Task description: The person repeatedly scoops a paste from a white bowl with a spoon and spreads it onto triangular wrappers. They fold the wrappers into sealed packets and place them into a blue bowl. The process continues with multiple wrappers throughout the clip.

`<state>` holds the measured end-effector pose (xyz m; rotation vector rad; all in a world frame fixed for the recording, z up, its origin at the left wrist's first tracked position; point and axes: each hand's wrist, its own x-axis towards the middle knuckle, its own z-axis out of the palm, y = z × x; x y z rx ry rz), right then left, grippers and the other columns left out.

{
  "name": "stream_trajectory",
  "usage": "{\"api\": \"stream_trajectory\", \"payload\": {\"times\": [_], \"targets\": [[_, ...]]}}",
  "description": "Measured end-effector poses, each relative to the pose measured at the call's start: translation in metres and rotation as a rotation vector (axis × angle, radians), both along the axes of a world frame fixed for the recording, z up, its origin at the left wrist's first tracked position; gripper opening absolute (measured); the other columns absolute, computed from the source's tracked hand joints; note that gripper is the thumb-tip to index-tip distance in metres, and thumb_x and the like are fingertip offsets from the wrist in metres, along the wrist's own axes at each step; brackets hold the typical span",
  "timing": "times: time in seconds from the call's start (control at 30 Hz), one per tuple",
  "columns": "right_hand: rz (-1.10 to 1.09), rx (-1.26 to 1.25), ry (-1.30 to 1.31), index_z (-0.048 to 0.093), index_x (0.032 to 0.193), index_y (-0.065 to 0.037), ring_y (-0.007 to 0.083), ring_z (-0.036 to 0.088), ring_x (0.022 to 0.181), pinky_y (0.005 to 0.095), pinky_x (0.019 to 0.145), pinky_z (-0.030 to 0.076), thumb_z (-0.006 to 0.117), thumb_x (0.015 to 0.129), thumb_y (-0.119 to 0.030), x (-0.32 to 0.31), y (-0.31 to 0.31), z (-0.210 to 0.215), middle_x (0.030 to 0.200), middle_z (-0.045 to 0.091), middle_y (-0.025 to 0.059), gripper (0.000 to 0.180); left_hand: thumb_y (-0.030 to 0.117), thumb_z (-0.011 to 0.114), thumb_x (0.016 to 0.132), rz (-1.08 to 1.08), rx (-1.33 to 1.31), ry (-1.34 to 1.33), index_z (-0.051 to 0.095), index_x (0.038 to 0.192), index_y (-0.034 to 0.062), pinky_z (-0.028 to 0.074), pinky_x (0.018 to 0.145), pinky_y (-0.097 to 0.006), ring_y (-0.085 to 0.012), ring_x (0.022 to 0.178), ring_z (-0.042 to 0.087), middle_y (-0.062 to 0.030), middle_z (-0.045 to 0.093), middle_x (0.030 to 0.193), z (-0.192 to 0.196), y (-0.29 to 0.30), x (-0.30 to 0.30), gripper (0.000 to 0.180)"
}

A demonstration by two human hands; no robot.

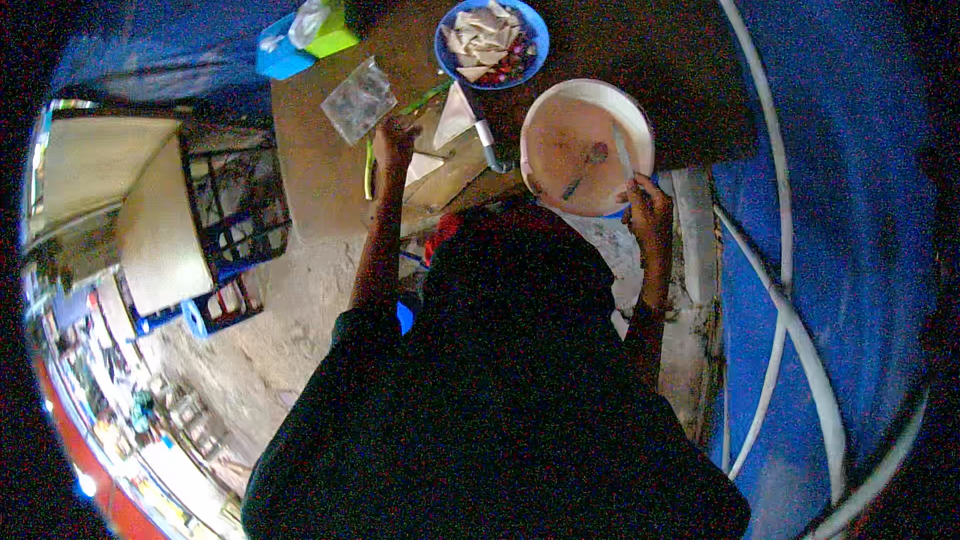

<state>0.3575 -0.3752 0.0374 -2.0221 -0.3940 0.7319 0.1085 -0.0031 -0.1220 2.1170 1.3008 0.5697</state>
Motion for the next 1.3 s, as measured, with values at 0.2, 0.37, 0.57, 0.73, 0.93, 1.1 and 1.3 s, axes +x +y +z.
{"api": "stream_trajectory", "payload": {"times": [0.2,0.37,0.57,0.73,0.93,1.1,1.3], "targets": [[0.418,-0.125,-0.197,0.056,0.114,-0.001,0.0172,0.061,0.066,0.0300,0.061,0.048,0.055,0.087,-0.020,0.025,0.015,-0.080,0.077,0.065,0.0108,0.033,0.031,0.082,0.057,0.144,-0.065,0.242,0.062,0.102,0.0032,0.047,0.075,-0.043,-0.0350,0.088,0.060,-0.0169,0.063,0.093,0.001,-0.064,-0.072,0.057],[0.485,-0.074,-0.603,0.061,0.111,-0.004,0.0298,0.064,0.085,0.0363,0.080,0.049,0.060,0.081,-0.021,0.022,0.027,-0.094,0.092,0.066,0.0189,0.034,0.029,0.082,0.057,0.244,-0.072,0.225,0.063,0.075,0.0046,0.049,0.065,-0.041,-0.0327,0.074,0.062,-0.0125,0.064,0.077,-0.019,-0.064,-0.079,0.036],[0.507,-0.519,-0.398,0.064,0.107,-0.006,0.0334,0.062,0.096,0.0383,0.085,0.047,0.057,0.080,-0.021,0.023,0.027,-0.103,0.103,0.063,0.0193,0.031,0.026,0.076,0.066,0.206,-0.072,0.196,0.061,0.071,0.0051,0.049,0.056,-0.039,-0.0298,0.062,0.062,-0.0109,0.064,0.070,-0.020,-0.054,-0.078,0.026],[0.533,-0.337,-0.504,0.063,0.110,-0.012,0.0363,0.061,0.085,0.0438,0.076,0.050,0.056,0.079,-0.019,0.021,0.016,-0.107,0.094,0.064,0.0184,0.032,0.019,0.071,0.074,0.163,-0.324,-0.208,0.059,0.081,0.0025,0.051,0.053,-0.035,-0.0242,0.061,0.064,-0.0113,0.065,0.072,-0.010,-0.052,-0.072,0.021],[0.538,-0.356,-0.486,0.062,0.110,-0.009,0.0355,0.061,0.090,0.0428,0.080,0.049,0.056,0.078,-0.017,0.021,0.014,-0.104,0.100,0.064,0.0177,0.033,0.015,0.058,0.084,0.206,-0.800,-0.733,0.051,0.106,0.0015,0.054,0.052,-0.035,-0.0258,0.060,0.064,-0.0145,0.066,0.081,-0.027,-0.041,-0.069,0.027],[0.443,-0.251,-0.479,0.063,0.107,-0.005,0.0350,0.061,0.094,0.0395,0.082,0.048,0.055,0.077,-0.014,0.026,0.005,-0.115,0.102,0.063,0.0201,0.033,0.019,0.058,0.082,0.269,-0.369,-0.170,0.062,0.100,0.0022,0.051,0.051,-0.031,-0.0184,0.059,0.065,-0.0095,0.067,0.074,-0.038,-0.035,-0.083,0.025],[0.494,-0.297,-0.462,0.062,0.104,-0.002,0.0309,0.064,0.086,0.0378,0.078,0.049,0.059,0.075,-0.012,0.031,0.005,-0.117,0.093,0.064,0.0228,0.031,0.018,0.064,0.077,0.246,-0.880,-0.728,0.062,0.099,0.0039,0.053,0.058,-0.036,-0.0236,0.063,0.065,-0.0113,0.067,0.079,-0.060,-0.021,-0.093,0.027]]}}
